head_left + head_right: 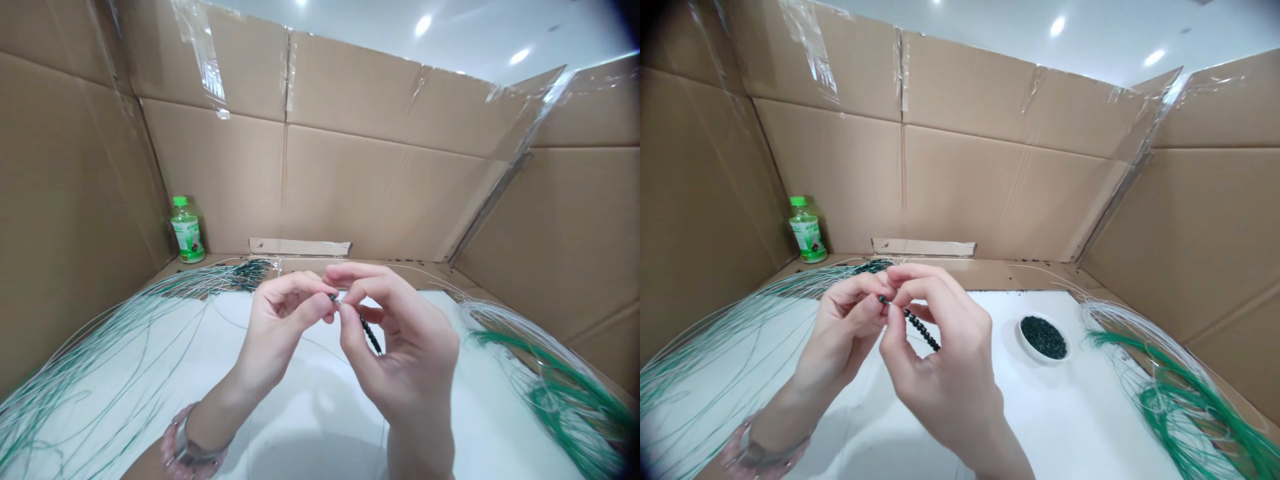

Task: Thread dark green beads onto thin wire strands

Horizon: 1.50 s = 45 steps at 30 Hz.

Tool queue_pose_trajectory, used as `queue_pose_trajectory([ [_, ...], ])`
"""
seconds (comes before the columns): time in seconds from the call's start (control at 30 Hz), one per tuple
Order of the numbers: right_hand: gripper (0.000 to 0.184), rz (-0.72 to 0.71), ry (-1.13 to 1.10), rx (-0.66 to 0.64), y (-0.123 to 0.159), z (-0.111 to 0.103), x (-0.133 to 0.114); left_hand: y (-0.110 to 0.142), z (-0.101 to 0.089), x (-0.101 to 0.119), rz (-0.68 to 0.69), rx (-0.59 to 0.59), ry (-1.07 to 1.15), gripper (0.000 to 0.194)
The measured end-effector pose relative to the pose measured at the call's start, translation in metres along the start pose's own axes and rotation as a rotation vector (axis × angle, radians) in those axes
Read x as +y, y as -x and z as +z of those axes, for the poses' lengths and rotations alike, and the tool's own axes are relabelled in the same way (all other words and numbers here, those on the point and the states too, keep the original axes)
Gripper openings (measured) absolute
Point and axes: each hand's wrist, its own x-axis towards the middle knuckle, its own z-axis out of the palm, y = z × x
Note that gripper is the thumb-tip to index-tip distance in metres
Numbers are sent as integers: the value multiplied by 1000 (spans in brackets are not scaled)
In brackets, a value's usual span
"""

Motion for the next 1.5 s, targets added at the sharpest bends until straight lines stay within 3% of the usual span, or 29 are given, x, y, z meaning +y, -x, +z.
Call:
queue_pose_trajectory([
  [0.2, 19, -10, 9, 7, 0, -1, 0, 2, 0, 0, 21, 15, -37, 3],
  [0.5, 20, -19, 7, 10, 0, -2, -1, 4, -6, -3, 118, -56, -134, 10],
  [0.93, 21, -7, -12, 2, 0, -5, -2, 4, -4, -1, 210, -19, -262, 11],
  [1.03, 20, -10, 33, -1, 0, -5, -2, 4, -3, 3, 267, -15, -359, 13],
  [1.27, 17, -113, 270, -14, 1, -9, -1, 3, -11, 12, 528, -65, -805, 28],
  [1.5, 19, -110, 261, -57, 0, -12, -1, 4, -15, 20, 457, -85, -861, 22],
])
